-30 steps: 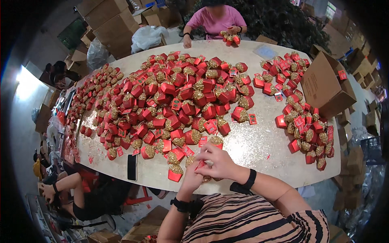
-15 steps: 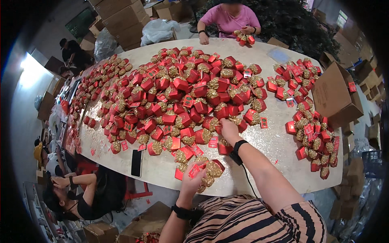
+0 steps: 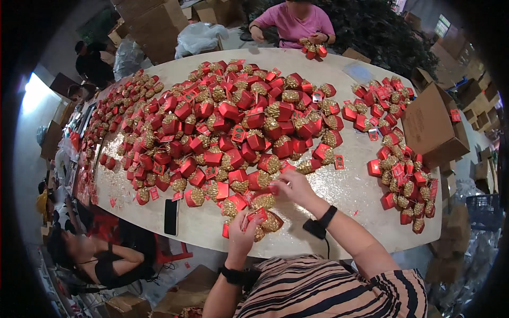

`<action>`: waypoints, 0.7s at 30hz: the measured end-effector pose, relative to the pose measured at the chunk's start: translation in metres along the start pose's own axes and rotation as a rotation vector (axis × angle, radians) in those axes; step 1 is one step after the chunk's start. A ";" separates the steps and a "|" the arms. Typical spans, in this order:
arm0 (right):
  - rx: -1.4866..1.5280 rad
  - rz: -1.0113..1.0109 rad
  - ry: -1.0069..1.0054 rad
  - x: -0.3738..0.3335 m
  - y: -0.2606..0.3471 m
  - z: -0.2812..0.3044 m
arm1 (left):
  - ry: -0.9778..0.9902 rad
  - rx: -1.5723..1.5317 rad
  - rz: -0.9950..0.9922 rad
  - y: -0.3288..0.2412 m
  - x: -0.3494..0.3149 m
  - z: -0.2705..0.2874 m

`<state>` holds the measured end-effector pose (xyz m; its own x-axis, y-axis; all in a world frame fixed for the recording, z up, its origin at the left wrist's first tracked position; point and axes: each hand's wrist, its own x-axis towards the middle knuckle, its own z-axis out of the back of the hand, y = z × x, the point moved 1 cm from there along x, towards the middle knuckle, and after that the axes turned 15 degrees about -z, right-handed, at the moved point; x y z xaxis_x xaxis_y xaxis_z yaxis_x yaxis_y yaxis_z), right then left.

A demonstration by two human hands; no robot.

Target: The person assembles small decorative gift boxes by hand. They pick up red paper boxes and gold-wrapped items, place the items inside the boxes, and arrange the finished units on a large table. The process is repetitive and involves handling multiple small components.

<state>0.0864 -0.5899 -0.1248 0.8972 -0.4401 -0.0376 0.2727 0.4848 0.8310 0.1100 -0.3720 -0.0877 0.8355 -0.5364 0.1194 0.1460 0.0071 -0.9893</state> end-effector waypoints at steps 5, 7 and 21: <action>-0.895 -0.059 -0.078 0.059 -0.086 -0.032 | 0.027 0.061 -0.022 -0.010 -0.001 0.009; -0.956 0.089 -0.126 0.057 -0.097 -0.040 | -0.020 0.021 0.016 0.000 -0.006 0.019; 0.355 -0.298 0.127 0.011 -0.074 0.063 | -0.025 0.269 0.020 -0.012 0.013 0.017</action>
<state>0.0547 -0.6782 -0.1516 0.8396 -0.4138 -0.3519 0.4085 0.0540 0.9111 0.1282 -0.3644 -0.0727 0.8519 -0.5129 0.1059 0.2623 0.2429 -0.9339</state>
